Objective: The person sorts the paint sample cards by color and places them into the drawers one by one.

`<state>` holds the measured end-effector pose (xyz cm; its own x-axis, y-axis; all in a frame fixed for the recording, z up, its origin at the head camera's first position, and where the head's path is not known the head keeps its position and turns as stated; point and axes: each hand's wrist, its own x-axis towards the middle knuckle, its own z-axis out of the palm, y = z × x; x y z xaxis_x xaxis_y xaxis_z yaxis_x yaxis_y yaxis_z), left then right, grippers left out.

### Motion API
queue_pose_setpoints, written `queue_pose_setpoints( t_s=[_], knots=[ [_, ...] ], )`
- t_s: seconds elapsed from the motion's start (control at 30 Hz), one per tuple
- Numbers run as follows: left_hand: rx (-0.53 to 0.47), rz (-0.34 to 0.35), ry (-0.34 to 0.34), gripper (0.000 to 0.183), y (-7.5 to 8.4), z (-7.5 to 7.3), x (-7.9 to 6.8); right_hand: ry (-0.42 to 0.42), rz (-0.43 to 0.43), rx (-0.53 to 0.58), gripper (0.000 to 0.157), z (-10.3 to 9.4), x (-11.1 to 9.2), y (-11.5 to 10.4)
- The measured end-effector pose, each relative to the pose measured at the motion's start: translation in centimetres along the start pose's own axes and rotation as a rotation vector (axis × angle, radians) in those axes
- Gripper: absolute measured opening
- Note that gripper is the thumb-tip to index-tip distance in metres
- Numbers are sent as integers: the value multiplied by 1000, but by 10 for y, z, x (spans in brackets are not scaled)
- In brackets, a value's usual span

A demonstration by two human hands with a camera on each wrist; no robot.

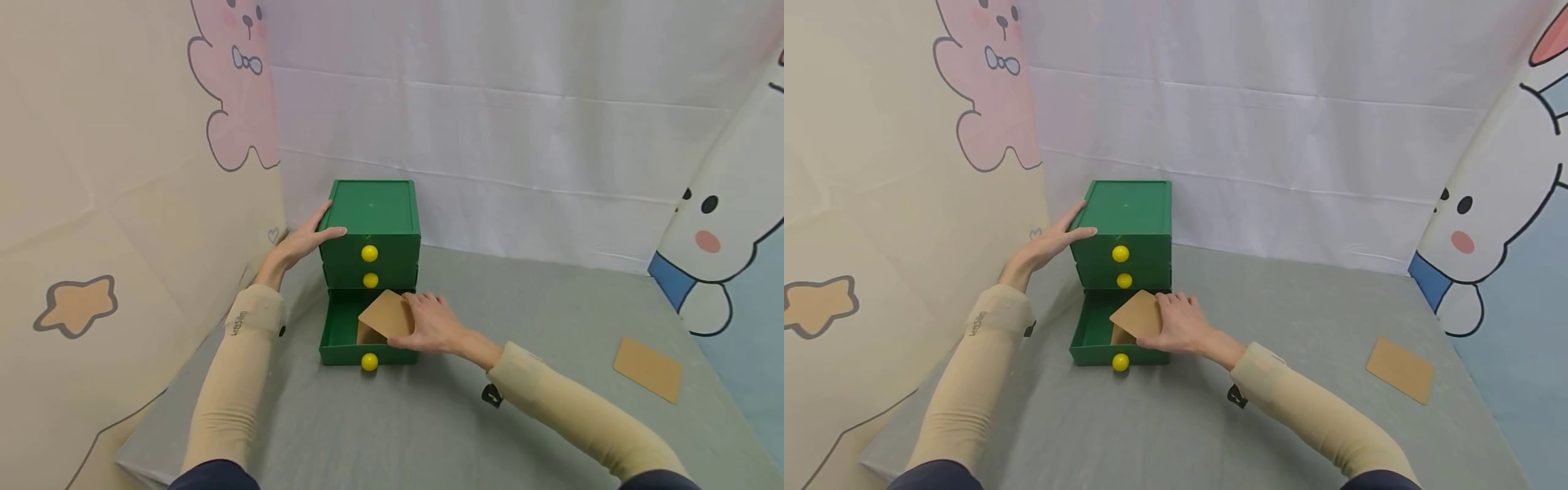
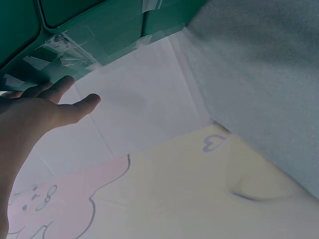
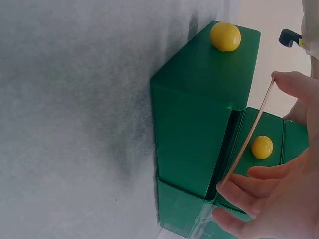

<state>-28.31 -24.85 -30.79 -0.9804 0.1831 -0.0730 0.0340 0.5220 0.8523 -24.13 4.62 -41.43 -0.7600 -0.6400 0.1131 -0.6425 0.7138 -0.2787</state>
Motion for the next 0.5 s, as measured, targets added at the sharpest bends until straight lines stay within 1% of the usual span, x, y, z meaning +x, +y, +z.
queue_pose_setpoints(
  t_s=[0.23, 0.5],
  knots=[
    [2, -1, 3, 87, -1, 0, 1, -39, -19, 16, 87, 0, 8, 1],
    [0, 1, -4, 87, -2, -1, 1, -44, -68, 35, 83, 3, 16, 5]
  ],
)
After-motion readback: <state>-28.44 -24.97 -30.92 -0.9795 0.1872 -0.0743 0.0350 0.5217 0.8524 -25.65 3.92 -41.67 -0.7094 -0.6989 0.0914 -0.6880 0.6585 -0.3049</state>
